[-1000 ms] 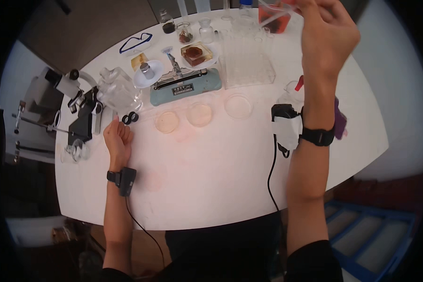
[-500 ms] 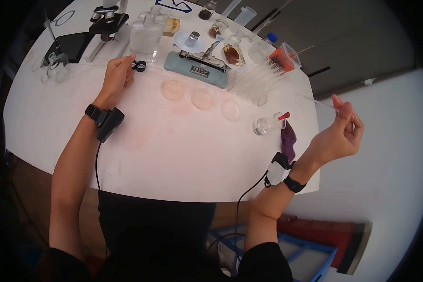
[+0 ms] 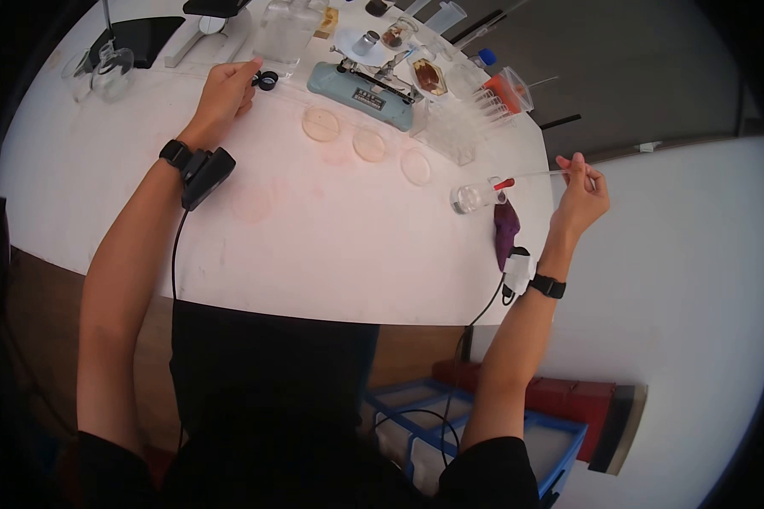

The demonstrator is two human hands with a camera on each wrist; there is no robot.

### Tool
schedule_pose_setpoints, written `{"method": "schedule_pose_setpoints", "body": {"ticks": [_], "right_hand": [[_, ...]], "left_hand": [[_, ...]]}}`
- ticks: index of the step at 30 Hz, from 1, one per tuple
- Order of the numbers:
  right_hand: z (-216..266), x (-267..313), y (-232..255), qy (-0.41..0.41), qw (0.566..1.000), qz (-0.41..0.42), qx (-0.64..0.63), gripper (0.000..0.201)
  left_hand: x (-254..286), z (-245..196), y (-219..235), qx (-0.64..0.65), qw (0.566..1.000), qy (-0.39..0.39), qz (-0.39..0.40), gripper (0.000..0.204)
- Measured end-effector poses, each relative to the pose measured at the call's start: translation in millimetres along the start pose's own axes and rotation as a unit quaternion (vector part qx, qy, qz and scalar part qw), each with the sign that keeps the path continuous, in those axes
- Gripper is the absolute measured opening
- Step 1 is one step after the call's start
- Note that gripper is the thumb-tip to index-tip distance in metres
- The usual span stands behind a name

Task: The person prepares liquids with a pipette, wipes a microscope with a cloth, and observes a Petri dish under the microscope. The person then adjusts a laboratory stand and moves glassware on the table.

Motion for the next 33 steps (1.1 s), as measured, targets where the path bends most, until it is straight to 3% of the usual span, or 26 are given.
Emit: {"method": "schedule_pose_setpoints", "body": {"ticks": [5,7,12,15,17,21,23,31,33], "right_hand": [[-61.7,10.6,-8.4,-0.079,0.996,0.012,0.034,0.019],[-76.8,13.7,-13.3,-0.094,0.993,0.064,0.002,0.016],[-66.2,8.6,-15.0,-0.103,0.994,0.014,-0.034,0.011],[-46.2,-7.7,-33.2,-0.059,0.998,0.011,-0.01,0.011],[-26.0,-16.2,-57.2,0.034,0.997,0.054,0.031,0.013],[8.4,-1.4,-112.6,0.043,0.977,0.142,0.151,0.018],[4.9,4.5,-135.4,0.024,0.935,0.206,0.287,0.024],[-6.7,4.3,-150.8,0.0,0.918,0.199,0.344,0.028],[-6.3,2.8,-154.3,0.004,0.917,0.191,0.351,0.021]], "left_hand": [[-3.1,4.9,5.3,-0.008,1.0,-0.007,-0.006,0.044],[-5.7,7.7,5.8,0.009,1.0,-0.018,0.009,0.044],[-5.6,7.7,6.7,0.006,1.0,-0.019,0.007,0.043],[-4.6,5.3,6.5,-0.003,1.0,-0.018,0.003,0.043],[-3.9,4.6,6.3,-0.005,1.0,-0.014,0.003,0.043],[-4.0,5.1,5.9,-0.004,1.0,-0.01,0.004,0.043],[-4.3,3.7,7.1,-0.007,1.0,-0.012,0.004,0.043],[-5.6,3.9,7.6,-0.027,0.999,-0.026,0.018,0.044],[-6.0,5.5,7.8,-0.03,0.999,-0.022,0.014,0.044]]}}
Point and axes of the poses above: each hand's wrist, its own x-axis away from the middle knuckle, its own y-axis out of the back of the hand, z = x × y, the point moved 7 cm from there along -x, towards the middle knuckle, and after that the axes turned 12 degrees about -y, right-handed, at the moved point
